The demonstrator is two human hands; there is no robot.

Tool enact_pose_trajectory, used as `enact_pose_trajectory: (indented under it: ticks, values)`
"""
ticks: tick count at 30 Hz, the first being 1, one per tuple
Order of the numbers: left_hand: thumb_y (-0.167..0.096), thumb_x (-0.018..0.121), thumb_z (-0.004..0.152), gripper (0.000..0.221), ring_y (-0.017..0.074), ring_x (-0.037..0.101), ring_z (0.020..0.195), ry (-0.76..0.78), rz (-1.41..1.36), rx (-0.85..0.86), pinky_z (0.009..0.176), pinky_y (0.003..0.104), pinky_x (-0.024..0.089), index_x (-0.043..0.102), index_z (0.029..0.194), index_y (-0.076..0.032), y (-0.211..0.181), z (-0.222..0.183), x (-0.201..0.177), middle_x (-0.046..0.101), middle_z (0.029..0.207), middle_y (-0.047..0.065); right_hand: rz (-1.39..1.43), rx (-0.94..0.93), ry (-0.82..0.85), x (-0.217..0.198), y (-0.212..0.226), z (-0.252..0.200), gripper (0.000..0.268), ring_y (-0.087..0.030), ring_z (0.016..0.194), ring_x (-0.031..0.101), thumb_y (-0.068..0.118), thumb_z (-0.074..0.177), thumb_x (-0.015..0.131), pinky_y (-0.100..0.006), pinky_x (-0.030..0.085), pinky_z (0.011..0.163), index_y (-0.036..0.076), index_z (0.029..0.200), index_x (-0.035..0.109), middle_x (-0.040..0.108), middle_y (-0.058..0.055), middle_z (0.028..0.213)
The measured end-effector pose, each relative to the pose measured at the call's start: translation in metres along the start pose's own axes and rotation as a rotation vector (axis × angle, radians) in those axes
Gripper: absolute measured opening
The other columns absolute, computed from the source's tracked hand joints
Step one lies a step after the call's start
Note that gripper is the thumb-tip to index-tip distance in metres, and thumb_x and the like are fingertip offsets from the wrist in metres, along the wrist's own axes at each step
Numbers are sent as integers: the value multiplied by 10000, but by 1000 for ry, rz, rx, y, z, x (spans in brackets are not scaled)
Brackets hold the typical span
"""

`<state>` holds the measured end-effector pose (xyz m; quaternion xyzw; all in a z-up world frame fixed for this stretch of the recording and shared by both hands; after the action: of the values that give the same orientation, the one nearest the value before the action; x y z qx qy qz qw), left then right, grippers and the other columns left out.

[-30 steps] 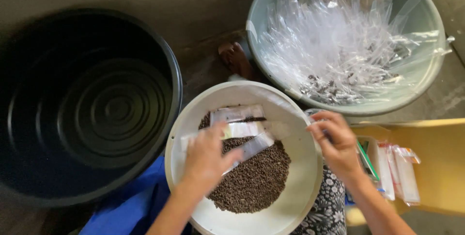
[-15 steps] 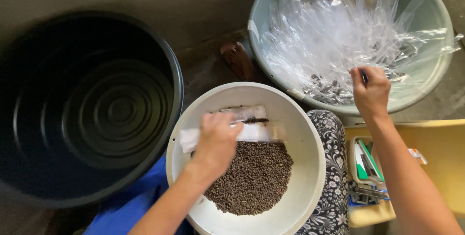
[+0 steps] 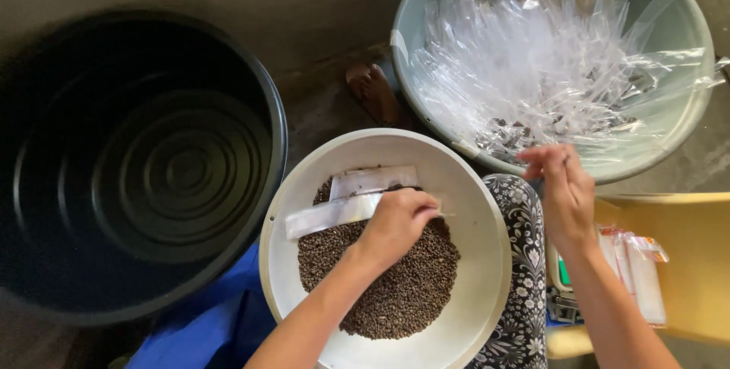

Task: Filling small plastic bags with pellets using a small scoop and organizing them in a bowl.

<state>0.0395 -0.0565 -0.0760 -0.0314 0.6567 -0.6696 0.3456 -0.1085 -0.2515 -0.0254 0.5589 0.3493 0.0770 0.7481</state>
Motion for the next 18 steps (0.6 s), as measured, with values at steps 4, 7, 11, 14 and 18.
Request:
enact_pose_trajectory:
  ticks: [4, 7, 11, 14, 18]
  values:
    - [-108, 797, 840, 59, 235, 746, 788, -74, -17, -119, 738, 331, 591, 782, 886, -140, -40, -13, -39, 756, 793, 84, 84, 171, 95, 23, -1, -40, 515, -165, 819, 631, 537, 1084, 493, -293, 534, 781, 152, 950, 809, 682, -86, 778]
    - [-41, 784, 824, 119, 223, 739, 758, -199, -37, 10, 739, 341, 561, 783, 886, -143, -85, -29, -71, 758, 774, 49, 472, 55, 435, 60, 45, -57, 395, -176, 620, 682, 171, 1002, 558, -329, 601, 637, 8, 1352, 642, 713, -114, 723]
    - [17, 750, 827, 144, 151, 646, 873, -261, -171, 70, 864, 288, 512, 747, 947, -62, -137, -58, -115, 709, 985, 15, 735, 117, 779, 94, 52, -61, 266, -158, 825, 671, 74, 979, 611, -276, 575, 726, -52, 1213, 628, 718, -128, 990]
    - [44, 791, 807, 159, 146, 672, 903, -341, -263, 45, 824, 260, 573, 740, 930, -43, -162, -71, -141, 699, 979, 48, 580, 56, 828, 100, 80, -62, 255, -139, 806, 688, 70, 971, 615, -243, 578, 695, -21, 1207, 650, 729, -102, 915]
    - [-40, 762, 806, 126, 206, 611, 1079, -405, 86, 155, 1000, 343, 420, 781, 923, -83, -151, -69, -128, 688, 1134, 49, 717, 28, 796, 92, 106, -79, 511, -151, 786, 677, 75, 991, 588, -238, 586, 665, -13, 1478, 464, 714, -131, 989]
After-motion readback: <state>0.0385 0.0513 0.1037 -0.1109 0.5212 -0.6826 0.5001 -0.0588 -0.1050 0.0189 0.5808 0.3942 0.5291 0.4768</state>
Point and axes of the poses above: each hand's wrist, its own z-axis towards the middle knuckle, its own x-axis out of the palm, y = z × x, the point moved 1 cm from there along z, towards the middle knuckle
